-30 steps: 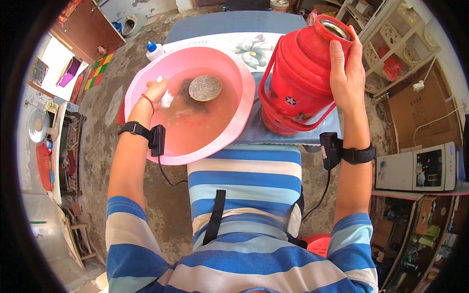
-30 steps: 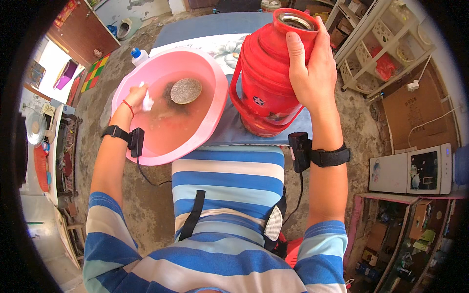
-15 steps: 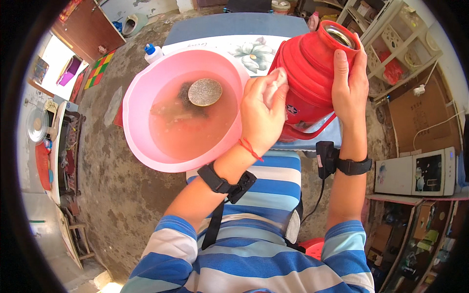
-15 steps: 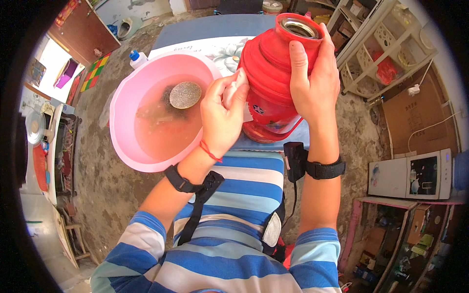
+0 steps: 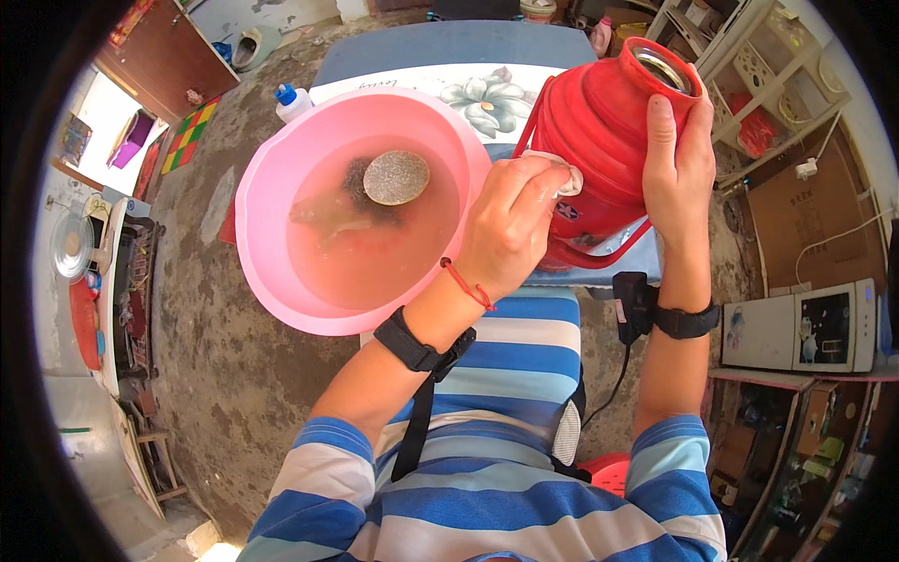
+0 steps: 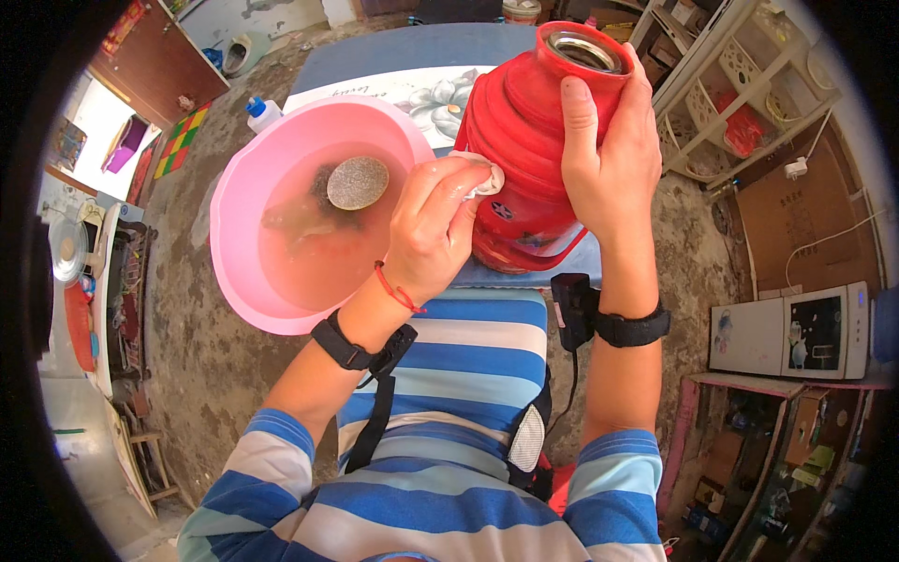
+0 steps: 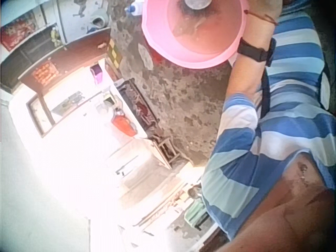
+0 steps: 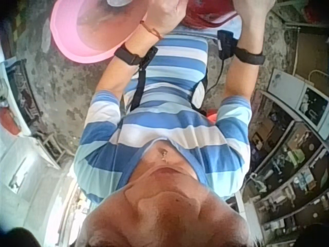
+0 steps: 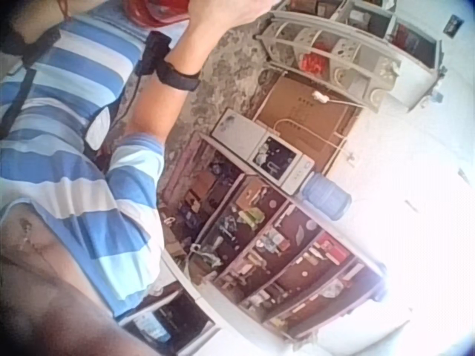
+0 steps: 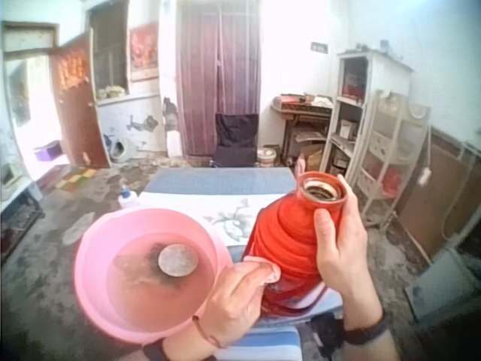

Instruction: The person cleans a red thermos using a sponge and a cloth. They scrub the exterior surface and the rim with the sponge and then wipe it dry with the cloth.

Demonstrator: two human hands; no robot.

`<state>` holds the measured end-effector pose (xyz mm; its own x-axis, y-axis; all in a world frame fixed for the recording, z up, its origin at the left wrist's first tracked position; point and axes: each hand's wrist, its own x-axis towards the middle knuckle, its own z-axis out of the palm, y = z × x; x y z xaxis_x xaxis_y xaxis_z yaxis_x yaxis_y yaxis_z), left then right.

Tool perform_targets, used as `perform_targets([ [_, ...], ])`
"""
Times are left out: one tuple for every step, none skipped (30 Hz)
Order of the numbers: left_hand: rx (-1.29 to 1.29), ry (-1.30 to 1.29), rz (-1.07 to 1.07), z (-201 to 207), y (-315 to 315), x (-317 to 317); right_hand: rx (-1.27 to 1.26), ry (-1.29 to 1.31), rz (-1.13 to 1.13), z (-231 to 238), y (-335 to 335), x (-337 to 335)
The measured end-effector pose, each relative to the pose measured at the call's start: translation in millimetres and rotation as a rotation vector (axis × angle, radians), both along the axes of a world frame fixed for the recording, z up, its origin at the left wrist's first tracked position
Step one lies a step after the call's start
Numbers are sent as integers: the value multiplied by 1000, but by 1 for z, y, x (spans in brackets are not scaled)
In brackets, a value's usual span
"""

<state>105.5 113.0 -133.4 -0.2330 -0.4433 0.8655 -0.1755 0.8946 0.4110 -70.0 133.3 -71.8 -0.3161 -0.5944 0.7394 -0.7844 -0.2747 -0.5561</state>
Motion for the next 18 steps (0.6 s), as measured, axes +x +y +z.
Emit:
perform_targets([
  [-32, -21, -13, -1, -2, 2, 1, -3, 1, 1, 1, 0],
  [-29, -20, -14, -1, -2, 3, 3, -6, 2, 1, 1, 0],
  [-47, -24, -35, -1, -3, 3, 5, -6, 0, 0, 0, -1],
  [-64, -27, -56, -1, -4, 3, -6, -2, 10, -1, 0, -2],
  [-61, -27, -59, -2, -5, 4, -16, 1, 20, -2, 0, -4],
  [-76, -47, -48, -2, -6, 5, -13, 0, 19, -3, 0, -4],
  [-91, -67, -37, -3, -7, 6, -6, 1, 22, -2, 0, -4],
  [-88, -68, -39, -1, -8, 7, 1, 2, 26, -2, 1, -4],
  [-112, -87, -11, 2, -8, 9, 7, 0, 24, -1, 1, -3],
  [-135, -107, 18, 4, -8, 9, 16, -8, 32, -1, 2, -3],
  [-130, -110, 16, 3, -8, 9, 25, -17, 40, -1, 3, -2],
  [-149, -121, 33, 4, -10, 8, 26, -17, 37, 0, 3, -2],
  [-169, -133, 50, 4, -10, 7, 19, -9, 37, 0, 3, -3],
  [-169, -134, 47, 5, -9, 7, 11, 0, 37, 1, 2, -3],
  [-138, -118, 77, 5, -7, 5, 11, -1, 35, 0, 2, -3],
  [-108, -102, 106, 4, -6, 4, 5, -5, 36, 0, 1, -2],
  [-109, -102, 105, 4, -5, 4, -2, -10, 37, 0, 0, -1],
  [-102, -98, 120, 4, -5, 2, -4, -10, 34, 0, 0, -1],
])
